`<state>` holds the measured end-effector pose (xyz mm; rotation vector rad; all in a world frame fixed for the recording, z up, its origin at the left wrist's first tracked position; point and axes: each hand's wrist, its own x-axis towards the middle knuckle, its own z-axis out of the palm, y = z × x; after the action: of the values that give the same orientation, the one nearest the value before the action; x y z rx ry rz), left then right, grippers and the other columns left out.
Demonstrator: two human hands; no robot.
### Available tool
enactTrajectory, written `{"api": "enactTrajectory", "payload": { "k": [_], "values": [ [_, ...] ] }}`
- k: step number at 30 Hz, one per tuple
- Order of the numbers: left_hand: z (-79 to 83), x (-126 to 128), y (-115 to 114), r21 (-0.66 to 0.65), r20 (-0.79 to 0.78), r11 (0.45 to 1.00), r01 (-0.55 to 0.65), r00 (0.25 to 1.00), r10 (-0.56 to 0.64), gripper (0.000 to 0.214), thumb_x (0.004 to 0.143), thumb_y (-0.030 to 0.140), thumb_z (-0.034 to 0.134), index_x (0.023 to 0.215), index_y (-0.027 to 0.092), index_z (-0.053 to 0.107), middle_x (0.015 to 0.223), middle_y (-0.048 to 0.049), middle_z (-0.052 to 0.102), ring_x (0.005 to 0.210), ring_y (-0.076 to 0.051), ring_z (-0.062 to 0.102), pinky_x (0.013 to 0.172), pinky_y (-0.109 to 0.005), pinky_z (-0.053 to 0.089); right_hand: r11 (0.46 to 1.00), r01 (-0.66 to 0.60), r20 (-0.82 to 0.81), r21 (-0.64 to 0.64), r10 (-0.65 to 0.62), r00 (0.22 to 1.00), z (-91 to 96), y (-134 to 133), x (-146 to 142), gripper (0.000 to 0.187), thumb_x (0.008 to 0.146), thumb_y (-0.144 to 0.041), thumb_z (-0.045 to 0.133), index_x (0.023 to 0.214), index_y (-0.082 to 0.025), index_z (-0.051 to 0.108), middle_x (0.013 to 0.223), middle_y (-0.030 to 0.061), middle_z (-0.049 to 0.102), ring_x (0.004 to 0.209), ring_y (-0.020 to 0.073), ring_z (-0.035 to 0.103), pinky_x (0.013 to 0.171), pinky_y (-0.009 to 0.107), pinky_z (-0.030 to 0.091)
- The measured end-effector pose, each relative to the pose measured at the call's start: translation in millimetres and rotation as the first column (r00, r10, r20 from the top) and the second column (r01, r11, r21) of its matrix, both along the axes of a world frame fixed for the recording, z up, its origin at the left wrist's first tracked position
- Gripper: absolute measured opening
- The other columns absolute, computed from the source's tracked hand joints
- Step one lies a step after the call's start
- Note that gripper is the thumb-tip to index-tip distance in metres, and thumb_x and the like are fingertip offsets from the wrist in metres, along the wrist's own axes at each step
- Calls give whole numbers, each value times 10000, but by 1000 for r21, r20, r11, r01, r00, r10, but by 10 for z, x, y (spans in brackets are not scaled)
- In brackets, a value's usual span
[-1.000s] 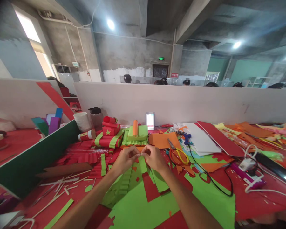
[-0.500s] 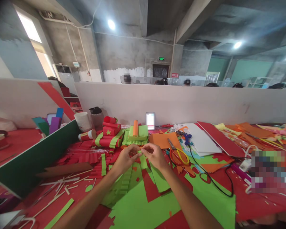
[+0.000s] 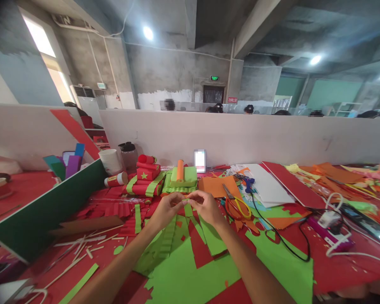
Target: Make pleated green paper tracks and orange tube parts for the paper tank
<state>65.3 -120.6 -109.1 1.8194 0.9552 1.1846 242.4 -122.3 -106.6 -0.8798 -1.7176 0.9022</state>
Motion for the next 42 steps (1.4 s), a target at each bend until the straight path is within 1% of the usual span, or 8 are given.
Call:
{"api": "enactTrajectory", "payload": {
  "k": [6, 12, 22, 30, 36, 42],
  "values": [
    [35, -1, -14, -55, 47, 998, 11, 999, -9, 283, 789, 407, 651, 800, 124, 638, 695, -5, 602, 627, -115, 512, 580, -212, 399, 1000, 4, -29, -11, -4, 1000, -42, 38, 15, 178, 811, -314, 638, 925, -180, 670, 886, 50, 695, 808, 182, 650, 728, 285, 518],
    [11, -6, 5, -40, 43, 999, 10, 999, -8, 277, 783, 397, 658, 786, 121, 647, 692, -11, 615, 629, -117, 523, 584, -214, 405, 1000, 22, 2, -3, -22, 1000, -39, 31, 12, 173, 822, -304, 624, 932, -179, 671, 882, 53, 700, 782, 179, 654, 703, 278, 521],
    [16, -19, -20, 45, -76, 998, -44, 996, 47, 266, 824, 399, 612, 838, 143, 683, 711, -24, 652, 630, -133, 546, 575, -228, 414, 996, 64, 92, 65, -70, 993, 10, -22, -8, 135, 818, -269, 616, 899, -183, 683, 862, 49, 714, 779, 188, 668, 701, 277, 520],
    [-37, -41, 22, 51, -88, 997, -52, 994, 57, 272, 818, 399, 612, 815, 141, 699, 706, -35, 655, 621, -133, 532, 552, -217, 405, 996, 64, 107, 66, -71, 992, 19, -38, -15, 136, 816, -272, 617, 890, -182, 687, 847, 47, 716, 778, 188, 669, 707, 278, 520],
    [-45, -51, 29, 78, -137, 995, -68, 987, 78, 276, 829, 397, 582, 819, 152, 708, 663, -24, 635, 593, -129, 509, 526, -208, 384, 994, 78, 129, 73, -87, 988, 14, -37, -18, 126, 815, -261, 613, 872, -175, 685, 828, 46, 716, 758, 182, 666, 693, 270, 514],
    [-51, -40, 16, 85, -159, 994, -76, 983, 88, 294, 818, 426, 581, 820, 161, 709, 679, -33, 645, 608, -147, 537, 542, -222, 396, 993, 93, 163, 76, -104, 981, 13, -38, -20, 115, 809, -259, 611, 851, -176, 678, 804, 47, 715, 733, 185, 660, 675, 276, 508]
  ]
}}
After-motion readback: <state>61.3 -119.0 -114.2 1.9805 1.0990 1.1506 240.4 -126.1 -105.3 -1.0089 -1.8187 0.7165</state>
